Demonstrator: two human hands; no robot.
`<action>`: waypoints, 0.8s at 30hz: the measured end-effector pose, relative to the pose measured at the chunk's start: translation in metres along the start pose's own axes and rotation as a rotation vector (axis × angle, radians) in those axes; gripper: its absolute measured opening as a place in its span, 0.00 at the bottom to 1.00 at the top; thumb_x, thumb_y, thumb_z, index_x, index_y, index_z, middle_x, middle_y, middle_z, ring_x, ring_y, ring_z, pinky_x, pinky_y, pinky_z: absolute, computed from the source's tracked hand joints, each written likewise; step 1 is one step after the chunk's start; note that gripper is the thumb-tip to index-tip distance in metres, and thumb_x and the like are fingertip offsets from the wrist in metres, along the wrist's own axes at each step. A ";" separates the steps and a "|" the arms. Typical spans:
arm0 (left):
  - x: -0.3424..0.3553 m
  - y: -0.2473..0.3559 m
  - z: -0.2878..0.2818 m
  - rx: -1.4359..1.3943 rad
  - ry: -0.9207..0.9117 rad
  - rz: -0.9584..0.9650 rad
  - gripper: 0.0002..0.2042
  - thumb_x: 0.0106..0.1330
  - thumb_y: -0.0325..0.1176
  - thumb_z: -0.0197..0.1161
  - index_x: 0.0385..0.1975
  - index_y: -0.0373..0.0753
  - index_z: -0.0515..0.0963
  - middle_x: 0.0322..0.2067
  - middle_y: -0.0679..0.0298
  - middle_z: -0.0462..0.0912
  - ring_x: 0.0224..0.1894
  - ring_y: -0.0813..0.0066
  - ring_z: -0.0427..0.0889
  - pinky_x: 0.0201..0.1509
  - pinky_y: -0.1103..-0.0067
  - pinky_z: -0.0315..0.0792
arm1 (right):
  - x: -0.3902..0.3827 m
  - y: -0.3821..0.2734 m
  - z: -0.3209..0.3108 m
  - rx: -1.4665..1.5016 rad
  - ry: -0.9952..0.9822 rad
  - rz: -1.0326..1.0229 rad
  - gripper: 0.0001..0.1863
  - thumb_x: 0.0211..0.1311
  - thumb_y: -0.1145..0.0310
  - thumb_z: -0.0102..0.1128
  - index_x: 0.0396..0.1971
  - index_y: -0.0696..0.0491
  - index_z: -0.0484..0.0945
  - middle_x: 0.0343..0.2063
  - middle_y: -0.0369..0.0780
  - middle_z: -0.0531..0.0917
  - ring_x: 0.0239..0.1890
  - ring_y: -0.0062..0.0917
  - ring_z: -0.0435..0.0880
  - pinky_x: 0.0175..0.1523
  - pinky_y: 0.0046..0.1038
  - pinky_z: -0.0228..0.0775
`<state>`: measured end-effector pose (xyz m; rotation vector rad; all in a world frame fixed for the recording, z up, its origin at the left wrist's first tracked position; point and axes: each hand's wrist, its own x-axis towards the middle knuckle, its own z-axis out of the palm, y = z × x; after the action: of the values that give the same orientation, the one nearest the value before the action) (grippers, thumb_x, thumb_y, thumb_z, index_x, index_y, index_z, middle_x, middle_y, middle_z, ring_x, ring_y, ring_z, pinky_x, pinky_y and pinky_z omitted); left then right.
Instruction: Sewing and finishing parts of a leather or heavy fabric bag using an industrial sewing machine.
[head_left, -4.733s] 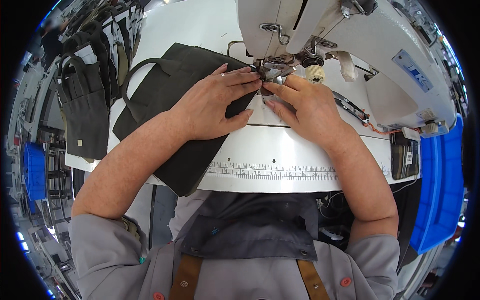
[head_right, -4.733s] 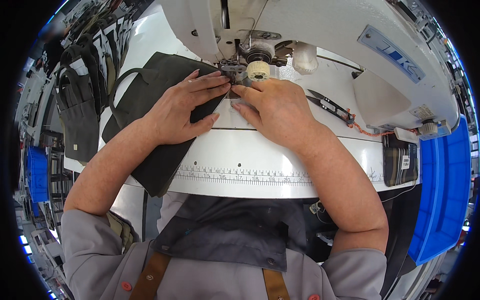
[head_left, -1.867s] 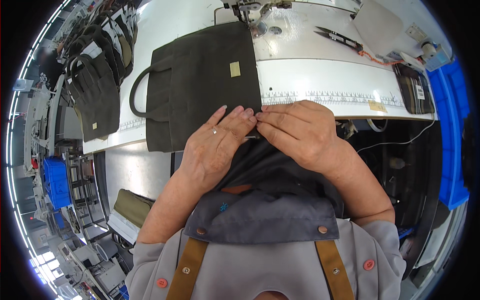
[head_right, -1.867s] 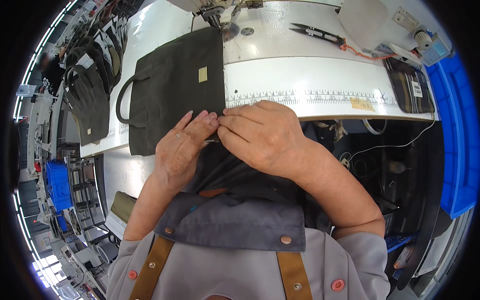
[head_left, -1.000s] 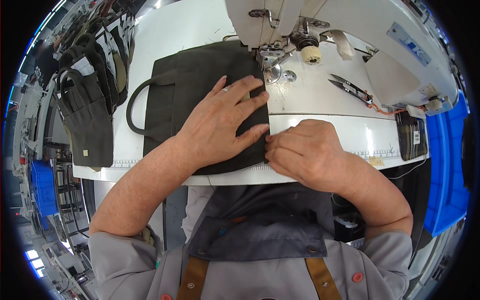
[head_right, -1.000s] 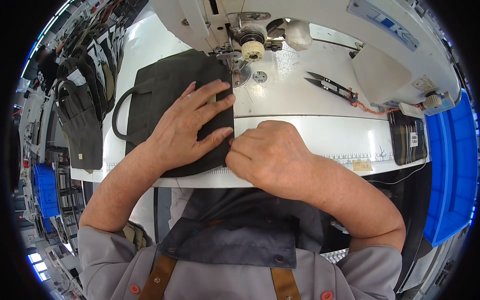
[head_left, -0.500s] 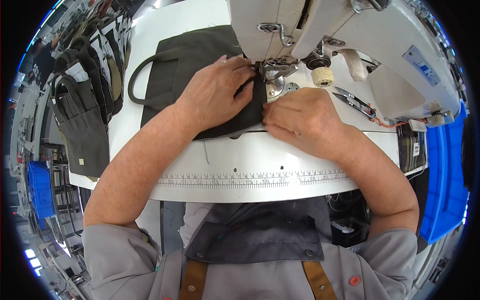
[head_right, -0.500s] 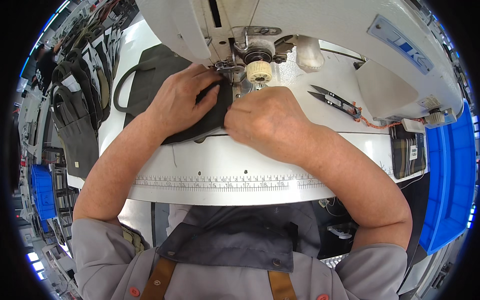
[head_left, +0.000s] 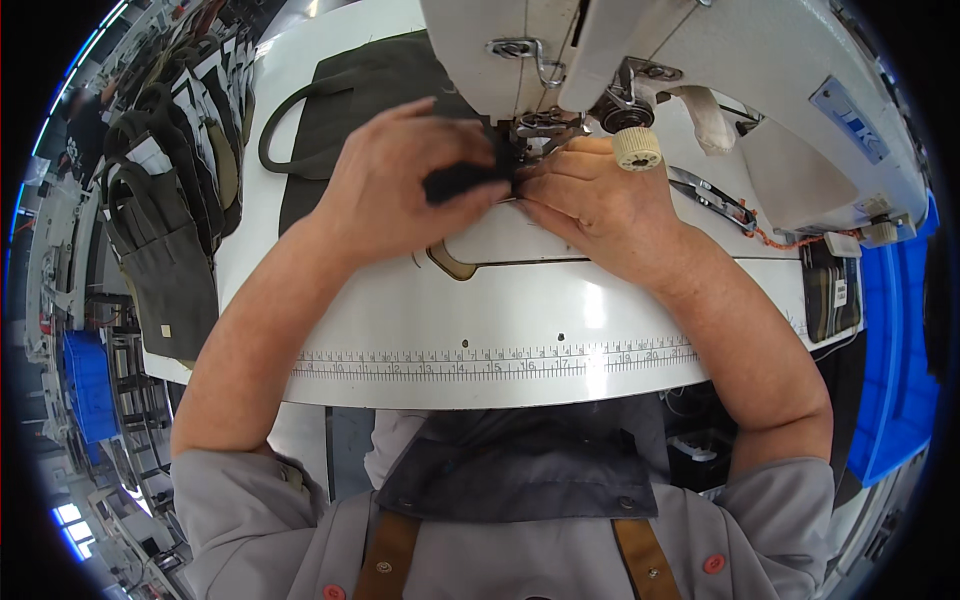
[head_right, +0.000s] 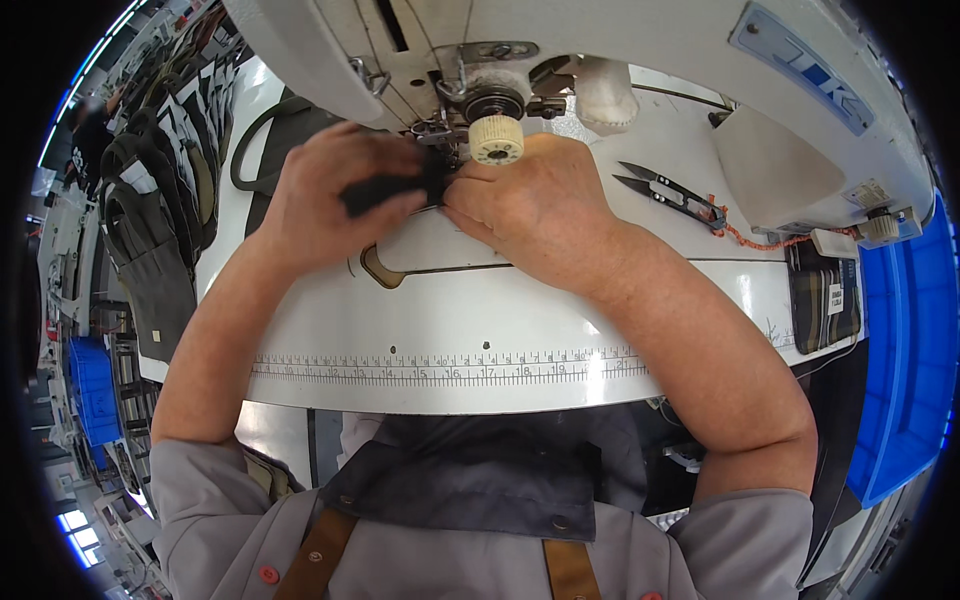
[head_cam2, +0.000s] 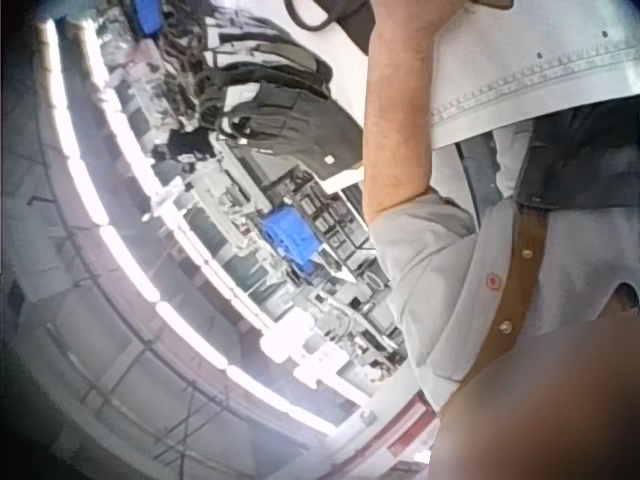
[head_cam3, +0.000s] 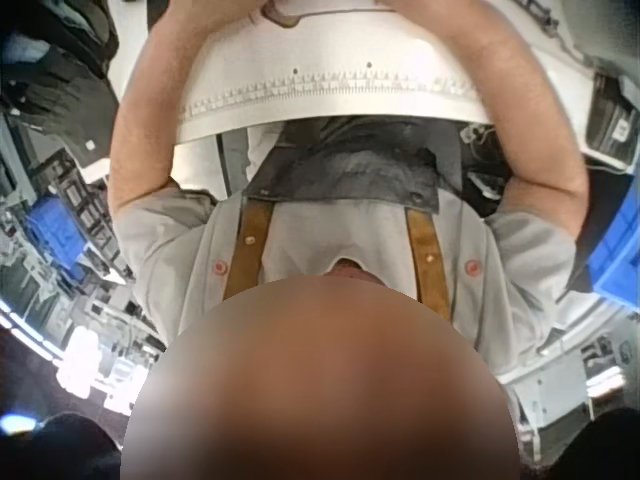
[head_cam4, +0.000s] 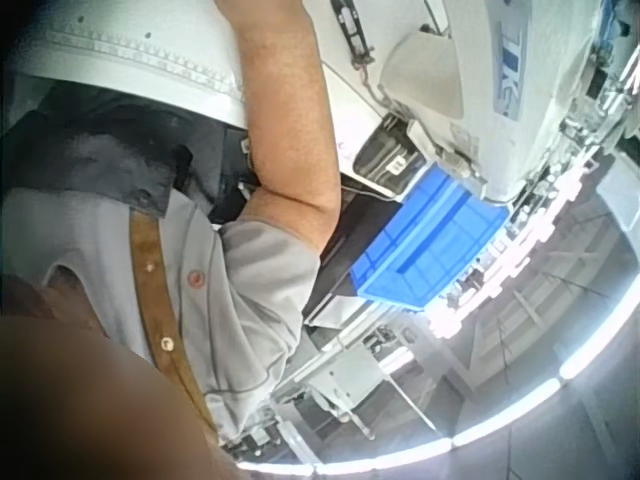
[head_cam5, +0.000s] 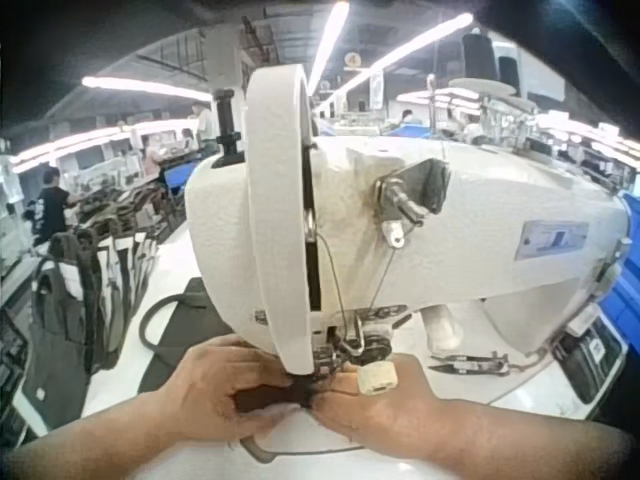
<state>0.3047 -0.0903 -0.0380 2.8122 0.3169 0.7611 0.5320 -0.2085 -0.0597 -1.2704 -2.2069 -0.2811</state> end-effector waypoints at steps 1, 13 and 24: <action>-0.006 0.010 0.001 -0.004 -0.007 0.004 0.11 0.65 0.36 0.68 0.43 0.39 0.86 0.46 0.64 0.88 0.54 0.66 0.86 0.71 0.59 0.71 | 0.000 0.000 0.002 0.001 0.001 0.009 0.07 0.51 0.69 0.77 0.31 0.50 0.88 0.35 0.34 0.90 0.36 0.27 0.88 0.38 0.30 0.81; -0.019 0.024 0.002 0.165 -0.175 0.116 0.19 0.62 0.26 0.61 0.54 0.39 0.84 0.56 0.64 0.86 0.66 0.66 0.80 0.76 0.58 0.66 | -0.007 -0.006 -0.015 0.001 0.008 0.018 0.03 0.56 0.68 0.70 0.27 0.50 0.86 0.31 0.31 0.85 0.35 0.29 0.83 0.34 0.34 0.77; -0.005 0.004 0.000 0.159 -0.228 0.072 0.27 0.59 0.13 0.55 0.57 0.43 0.85 0.59 0.63 0.85 0.67 0.66 0.78 0.78 0.57 0.62 | -0.005 -0.013 -0.014 -0.092 -0.069 0.099 0.14 0.62 0.63 0.69 0.44 0.51 0.88 0.30 0.36 0.84 0.33 0.35 0.84 0.36 0.37 0.77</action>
<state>0.3016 -0.0953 -0.0396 3.0370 0.2488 0.4380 0.5282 -0.2256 -0.0501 -1.4546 -2.2024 -0.3075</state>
